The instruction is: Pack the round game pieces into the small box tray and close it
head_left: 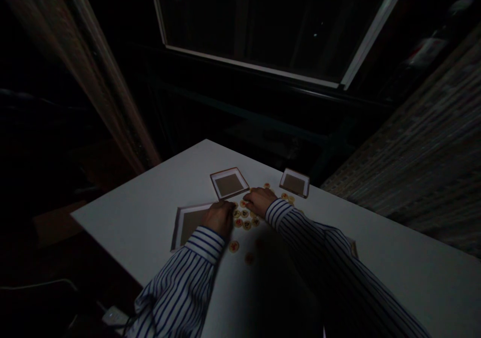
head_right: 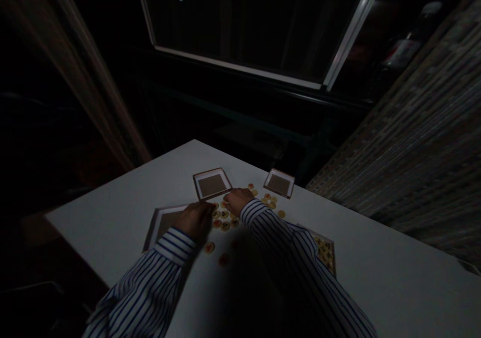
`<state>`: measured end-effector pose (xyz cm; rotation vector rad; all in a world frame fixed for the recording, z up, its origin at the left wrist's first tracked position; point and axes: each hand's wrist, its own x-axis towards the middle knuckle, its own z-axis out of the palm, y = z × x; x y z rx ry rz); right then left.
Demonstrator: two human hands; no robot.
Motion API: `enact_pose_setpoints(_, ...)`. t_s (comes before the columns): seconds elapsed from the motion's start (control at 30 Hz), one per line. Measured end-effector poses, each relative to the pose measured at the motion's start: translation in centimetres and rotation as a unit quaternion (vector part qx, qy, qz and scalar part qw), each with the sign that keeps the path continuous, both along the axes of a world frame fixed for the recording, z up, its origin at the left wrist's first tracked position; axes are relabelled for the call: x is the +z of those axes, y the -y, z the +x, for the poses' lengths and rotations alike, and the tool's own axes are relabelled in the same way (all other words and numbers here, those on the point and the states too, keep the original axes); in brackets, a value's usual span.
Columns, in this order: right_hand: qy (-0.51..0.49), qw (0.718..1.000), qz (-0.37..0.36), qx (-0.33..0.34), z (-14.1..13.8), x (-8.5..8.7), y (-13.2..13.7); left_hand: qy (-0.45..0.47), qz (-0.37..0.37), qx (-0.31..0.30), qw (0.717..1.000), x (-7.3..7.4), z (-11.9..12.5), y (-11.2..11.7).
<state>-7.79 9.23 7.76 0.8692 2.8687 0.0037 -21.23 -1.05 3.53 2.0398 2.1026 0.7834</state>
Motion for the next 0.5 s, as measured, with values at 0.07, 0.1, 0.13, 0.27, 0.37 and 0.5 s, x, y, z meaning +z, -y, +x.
enact_pose_setpoints(0.07,0.004,1.0,-0.004,0.001,-0.5,-0.1,-0.2,0.004,-0.005,0.005,1.0,-0.2,0.0,-0.1)
enact_pose_setpoints(0.1,0.006,1.0,-0.006,0.002,-0.6,-0.2,-0.3,0.004,-0.007,0.009,1.0,-0.2,-0.1,-0.1)
enact_pose_setpoints(0.13,0.008,1.0,-0.009,0.003,-0.8,-0.3,-0.4,0.004,-0.009,0.012,1.0,-0.2,-0.1,-0.1)
enact_pose_setpoints(0.27,0.015,1.0,-0.02,0.005,-1.0,-0.7,-0.7,-0.004,-0.004,0.016,1.0,-0.3,-0.1,-0.2)
enact_pose_setpoints(0.37,0.015,1.0,-0.025,0.005,-1.1,-1.0,-0.9,-0.006,-0.001,0.019,1.0,-0.4,-0.1,-0.3)
enact_pose_setpoints(0.5,0.012,1.0,-0.026,0.002,-1.1,-1.2,-1.1,-0.006,0.002,0.022,1.0,-0.4,-0.1,-0.2)
